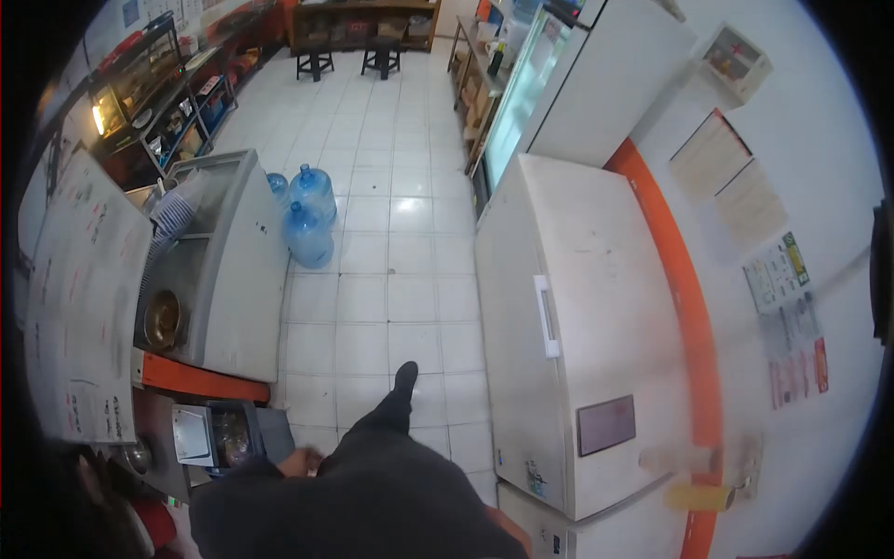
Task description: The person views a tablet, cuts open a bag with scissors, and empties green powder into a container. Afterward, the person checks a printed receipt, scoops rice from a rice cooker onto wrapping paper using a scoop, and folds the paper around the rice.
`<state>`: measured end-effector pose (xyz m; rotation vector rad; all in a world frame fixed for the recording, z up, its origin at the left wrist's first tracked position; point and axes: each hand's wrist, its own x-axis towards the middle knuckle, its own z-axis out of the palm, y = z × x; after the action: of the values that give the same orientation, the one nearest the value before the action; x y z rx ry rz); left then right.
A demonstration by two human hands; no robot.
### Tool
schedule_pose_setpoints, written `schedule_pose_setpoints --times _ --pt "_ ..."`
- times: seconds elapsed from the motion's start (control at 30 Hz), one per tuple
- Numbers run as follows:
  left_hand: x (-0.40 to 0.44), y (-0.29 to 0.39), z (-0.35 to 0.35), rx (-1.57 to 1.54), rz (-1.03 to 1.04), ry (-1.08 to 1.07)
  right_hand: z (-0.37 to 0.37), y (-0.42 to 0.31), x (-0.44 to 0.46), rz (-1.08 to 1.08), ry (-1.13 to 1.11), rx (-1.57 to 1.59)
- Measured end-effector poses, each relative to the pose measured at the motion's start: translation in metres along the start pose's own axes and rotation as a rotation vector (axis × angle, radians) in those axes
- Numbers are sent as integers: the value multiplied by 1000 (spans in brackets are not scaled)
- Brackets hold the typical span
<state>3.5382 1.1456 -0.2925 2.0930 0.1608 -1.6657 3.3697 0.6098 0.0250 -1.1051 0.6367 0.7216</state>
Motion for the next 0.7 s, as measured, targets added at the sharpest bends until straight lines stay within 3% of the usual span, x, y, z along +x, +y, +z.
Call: schedule_pose_setpoints --times 0.1,0.13,0.17,0.2,0.23,0.27,0.33,0.37,0.43,0.47,0.53,0.6,0.7 --pt "104 97 -107 98 166 15 -23 -40 26 9 69 -20" --pt "146 133 -145 752 428 101 -34 -49 34 7 72 -29" --pt "183 178 -173 803 524 252 -48 -60 42 -19 50 -27" --pt "181 228 -221 1063 685 345 -62 -72 50 -45 28 -25" --pt "179 290 -262 849 650 340 -70 -78 62 -111 -12 -41" --pt "182 342 -291 573 577 339 -36 -162 46 -129 -61 119" --pt "169 444 -342 99 467 328 -27 -233 37 -60 121 70" --pt "150 496 -357 4 525 384 -44 -231 46 -74 132 78" --pt "118 583 -374 -83 605 440 -88 -223 70 -170 39 21" --pt "98 616 -377 47 708 449 -99 -231 71 -186 46 28" --pt "42 663 -367 203 803 451 -108 -248 68 -23 159 -195" --pt "-23 690 -346 528 858 228 -133 -243 65 -69 144 -150" --pt "-65 671 -308 804 877 -144 -144 -258 44 -128 129 -46"
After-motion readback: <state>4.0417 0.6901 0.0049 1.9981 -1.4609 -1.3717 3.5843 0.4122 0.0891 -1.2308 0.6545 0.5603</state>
